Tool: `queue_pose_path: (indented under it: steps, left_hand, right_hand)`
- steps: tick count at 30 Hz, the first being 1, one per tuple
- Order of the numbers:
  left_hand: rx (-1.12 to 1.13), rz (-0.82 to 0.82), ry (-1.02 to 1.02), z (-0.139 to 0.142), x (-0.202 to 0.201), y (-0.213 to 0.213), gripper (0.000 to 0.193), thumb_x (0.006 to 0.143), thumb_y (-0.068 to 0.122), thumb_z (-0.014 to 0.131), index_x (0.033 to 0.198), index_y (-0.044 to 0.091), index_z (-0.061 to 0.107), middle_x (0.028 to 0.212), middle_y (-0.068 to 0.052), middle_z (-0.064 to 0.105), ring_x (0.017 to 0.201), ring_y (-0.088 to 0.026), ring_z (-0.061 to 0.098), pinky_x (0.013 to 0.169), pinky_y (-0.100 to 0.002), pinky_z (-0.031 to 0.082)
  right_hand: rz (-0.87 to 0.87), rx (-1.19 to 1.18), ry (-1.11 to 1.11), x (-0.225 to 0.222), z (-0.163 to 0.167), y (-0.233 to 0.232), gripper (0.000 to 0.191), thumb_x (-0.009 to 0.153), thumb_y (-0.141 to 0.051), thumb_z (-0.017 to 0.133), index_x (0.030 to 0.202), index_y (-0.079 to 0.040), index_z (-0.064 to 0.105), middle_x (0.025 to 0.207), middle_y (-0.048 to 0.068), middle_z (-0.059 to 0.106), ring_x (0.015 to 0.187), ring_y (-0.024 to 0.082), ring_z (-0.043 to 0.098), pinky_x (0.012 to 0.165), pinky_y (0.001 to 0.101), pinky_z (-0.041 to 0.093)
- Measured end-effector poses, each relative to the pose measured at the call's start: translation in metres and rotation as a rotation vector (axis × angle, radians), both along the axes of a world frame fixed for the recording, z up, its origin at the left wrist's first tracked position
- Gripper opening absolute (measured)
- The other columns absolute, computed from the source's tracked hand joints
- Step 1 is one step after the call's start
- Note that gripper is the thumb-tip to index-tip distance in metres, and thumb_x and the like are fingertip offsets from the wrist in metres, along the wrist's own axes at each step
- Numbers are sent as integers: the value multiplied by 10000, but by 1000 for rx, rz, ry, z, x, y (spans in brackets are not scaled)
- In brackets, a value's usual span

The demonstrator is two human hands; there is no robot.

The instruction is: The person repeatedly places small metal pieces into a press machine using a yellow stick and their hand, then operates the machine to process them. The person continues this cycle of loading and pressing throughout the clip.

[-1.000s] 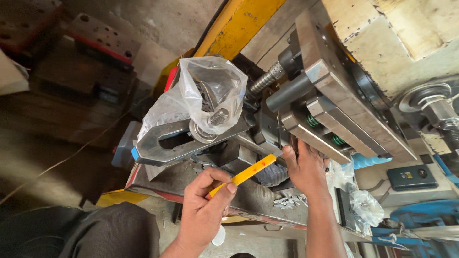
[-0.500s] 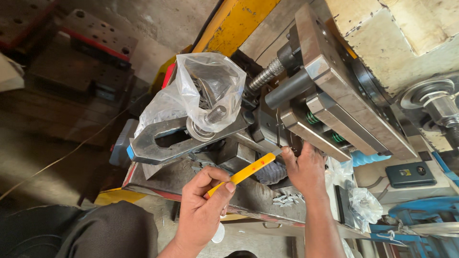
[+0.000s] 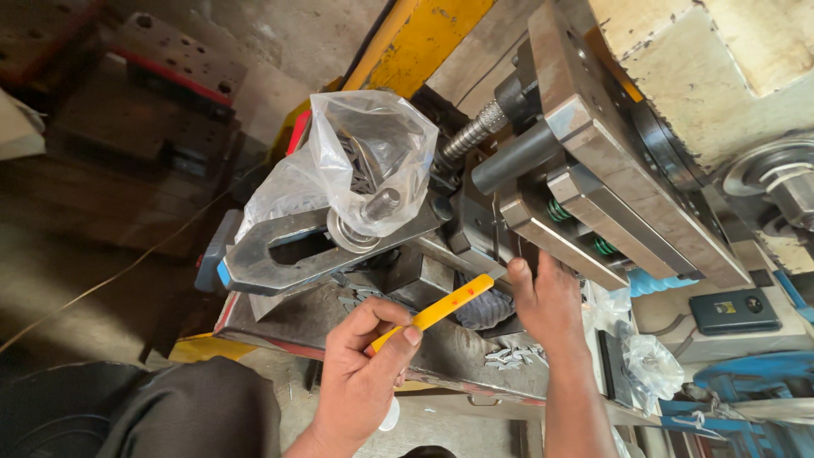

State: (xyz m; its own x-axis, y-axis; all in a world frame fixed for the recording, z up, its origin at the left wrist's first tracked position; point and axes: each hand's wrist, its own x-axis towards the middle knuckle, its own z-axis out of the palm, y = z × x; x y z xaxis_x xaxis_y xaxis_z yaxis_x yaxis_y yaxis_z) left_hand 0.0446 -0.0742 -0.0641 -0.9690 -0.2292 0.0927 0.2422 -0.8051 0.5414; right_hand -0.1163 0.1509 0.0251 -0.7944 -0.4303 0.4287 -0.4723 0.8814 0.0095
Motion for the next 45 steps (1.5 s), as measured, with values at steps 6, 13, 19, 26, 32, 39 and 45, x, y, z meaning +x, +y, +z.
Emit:
queue_pose_path:
  steps: [6,13,19,26,32,39,45]
  left_hand:
    - [33,11,40,1,0,2,73,957,34,677,974,-5,617,717,4,564,588,-37,446,510,-224,357]
    - [35,22,42,2,2,-3,67,964,26,676,958,-10,619,706,7,550,582,-41,443,502,-224,348]
    - [30,11,38,4,3,-5,62,960,33,671,962,-1,619,709,9,554,581,-38,440,500,-223,350]
    - [15,18,39,3,3,-5,67,961,36,671,962,1,615,712,9,557,582,-37,447,502,-222,365]
    - [6,6,-4,5,4,-4,73,945,31,682,950,-3,618,704,8,556,563,-37,448,481,-222,360]
    - [16,-7,-11,4,2,-2,72,939,41,690,939,7,627,700,23,543,576,-34,441,491,-221,359]
    - [-28,23,2,7,1,0,76,940,34,702,932,15,629,728,37,530,604,-30,446,513,-218,350]
  right_hand:
    - [-66,-100,-153,-22,-1,13,583,1042,-488,449,1339,-2,579,1297,320,609,1232,523,541,1040,542,418]
    - [-42,40,-11,-28,-8,13,631,1038,-497,456,1387,23,536,1291,351,597,1186,551,550,1016,579,406]
    - [-6,21,2,-7,-3,4,590,1036,-433,501,1412,22,501,1235,354,610,1113,551,583,954,582,451]
    - [-61,50,-40,12,9,-8,623,941,-365,621,1418,11,485,1209,322,643,1110,524,599,947,570,449]
    - [43,73,16,16,10,-6,681,929,-373,646,1436,30,437,1241,344,624,1128,529,581,947,563,443]
    - [-81,-80,-156,-12,0,19,568,1038,-424,492,1413,2,513,1296,328,612,1221,525,543,1032,540,423]
    - [-46,-142,-163,-41,-7,25,641,1042,-529,468,1381,8,556,1380,318,576,1317,485,511,1099,501,384]
